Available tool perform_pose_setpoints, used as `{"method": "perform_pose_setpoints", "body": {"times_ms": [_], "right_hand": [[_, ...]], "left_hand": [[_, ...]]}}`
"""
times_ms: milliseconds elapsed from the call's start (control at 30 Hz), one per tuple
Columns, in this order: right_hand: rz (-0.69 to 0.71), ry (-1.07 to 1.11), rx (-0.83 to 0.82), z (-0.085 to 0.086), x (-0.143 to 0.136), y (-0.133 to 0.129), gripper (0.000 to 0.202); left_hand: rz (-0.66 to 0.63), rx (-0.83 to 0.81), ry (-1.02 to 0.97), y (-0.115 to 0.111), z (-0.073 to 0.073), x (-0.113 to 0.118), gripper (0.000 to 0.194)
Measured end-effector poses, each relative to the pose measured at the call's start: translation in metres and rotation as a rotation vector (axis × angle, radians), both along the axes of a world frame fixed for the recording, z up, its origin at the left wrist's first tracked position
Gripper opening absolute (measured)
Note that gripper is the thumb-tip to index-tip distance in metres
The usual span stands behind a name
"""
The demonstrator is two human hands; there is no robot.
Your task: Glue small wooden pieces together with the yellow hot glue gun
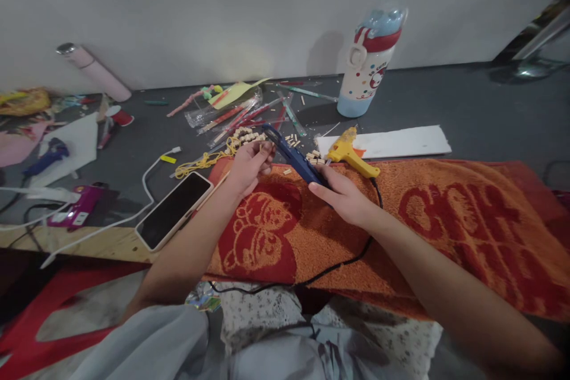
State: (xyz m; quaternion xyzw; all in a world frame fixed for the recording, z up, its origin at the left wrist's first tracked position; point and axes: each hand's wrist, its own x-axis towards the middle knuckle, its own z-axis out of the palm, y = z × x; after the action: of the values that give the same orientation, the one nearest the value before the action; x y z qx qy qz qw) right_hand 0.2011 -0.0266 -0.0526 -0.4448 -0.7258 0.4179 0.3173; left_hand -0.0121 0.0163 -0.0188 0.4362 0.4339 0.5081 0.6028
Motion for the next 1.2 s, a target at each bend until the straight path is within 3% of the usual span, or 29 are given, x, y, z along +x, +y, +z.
{"method": "perform_pose_setpoints", "body": {"times_ms": [133, 533, 767, 1200], "right_hand": [[0.004, 0.113, -0.059, -0.0020, 0.0012, 0.0001, 0.054], [0.027, -0.146, 0.203, 0.0031, 0.0006, -0.0031, 0.060], [0.052, -0.166, 0.214, 0.0039, -0.0002, -0.0040, 0.065], [0.033, -0.203, 0.223, 0.0031, -0.0004, -0.0033, 0.051]], "left_hand": [[0.022, -0.002, -0.002, -0.0005, 0.0024, 0.0009, 0.050], [0.102, 0.043, 0.001, -0.0046, 0.0008, 0.0061, 0.050], [0.108, 0.088, -0.016, -0.0059, -0.0024, 0.0083, 0.047], [0.113, 0.185, -0.046, -0.0038, -0.0066, 0.0081, 0.054]]}}
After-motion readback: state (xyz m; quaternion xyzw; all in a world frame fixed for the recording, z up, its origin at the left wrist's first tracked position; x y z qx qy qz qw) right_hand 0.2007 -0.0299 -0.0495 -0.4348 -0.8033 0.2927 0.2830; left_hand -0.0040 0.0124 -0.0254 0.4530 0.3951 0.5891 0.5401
